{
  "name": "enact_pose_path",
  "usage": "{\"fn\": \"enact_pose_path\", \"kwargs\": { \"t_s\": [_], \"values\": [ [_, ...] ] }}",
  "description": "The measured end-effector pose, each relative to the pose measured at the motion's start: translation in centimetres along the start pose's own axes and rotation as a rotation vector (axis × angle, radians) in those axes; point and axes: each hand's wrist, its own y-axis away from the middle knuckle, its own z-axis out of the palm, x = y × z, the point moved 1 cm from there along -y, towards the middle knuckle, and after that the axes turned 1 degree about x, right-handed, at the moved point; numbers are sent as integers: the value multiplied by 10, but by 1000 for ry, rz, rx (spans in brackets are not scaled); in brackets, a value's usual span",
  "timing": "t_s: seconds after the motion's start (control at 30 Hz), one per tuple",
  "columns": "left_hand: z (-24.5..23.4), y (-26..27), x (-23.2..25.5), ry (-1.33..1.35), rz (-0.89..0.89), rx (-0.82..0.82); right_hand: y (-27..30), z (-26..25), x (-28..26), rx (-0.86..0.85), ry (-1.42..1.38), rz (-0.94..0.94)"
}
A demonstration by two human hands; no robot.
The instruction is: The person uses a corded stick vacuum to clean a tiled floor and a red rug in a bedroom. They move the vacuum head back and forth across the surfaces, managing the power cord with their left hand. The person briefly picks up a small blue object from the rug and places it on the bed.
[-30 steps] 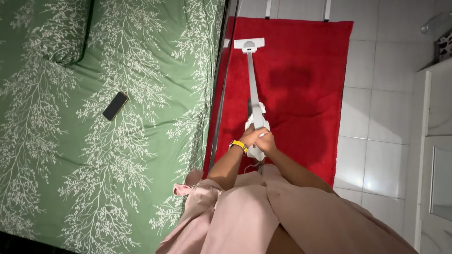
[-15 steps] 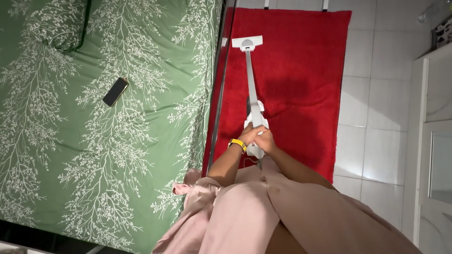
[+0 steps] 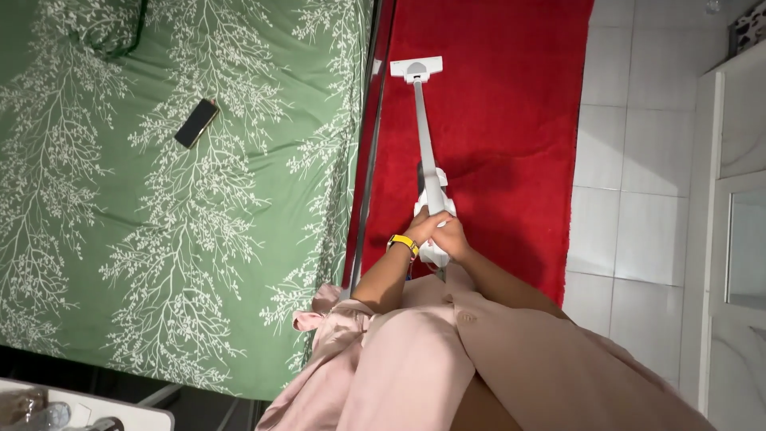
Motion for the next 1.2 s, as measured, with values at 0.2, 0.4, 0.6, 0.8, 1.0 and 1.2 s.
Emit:
{"fn": "enact_pose_path", "kwargs": {
  "t_s": [0.2,0.4,0.6,0.8,1.0,1.2],
  "values": [
    [11,28,-27,52,9,5,30,6,22,-6,8,1],
    [24,35,-57,100,27,-1,51,6,39,-6,14,7],
    [36,30,-82,90,61,-8,66,3,50,-19,14,-10],
    [47,39,-96,82,72,-12,87,-2,57,2,-2,36],
    [57,76,-94,42,37,-30,102,-1,80,5,32,59],
    [64,91,-99,11,14,-35,120,-3,86,-9,64,101]
  ]
}}
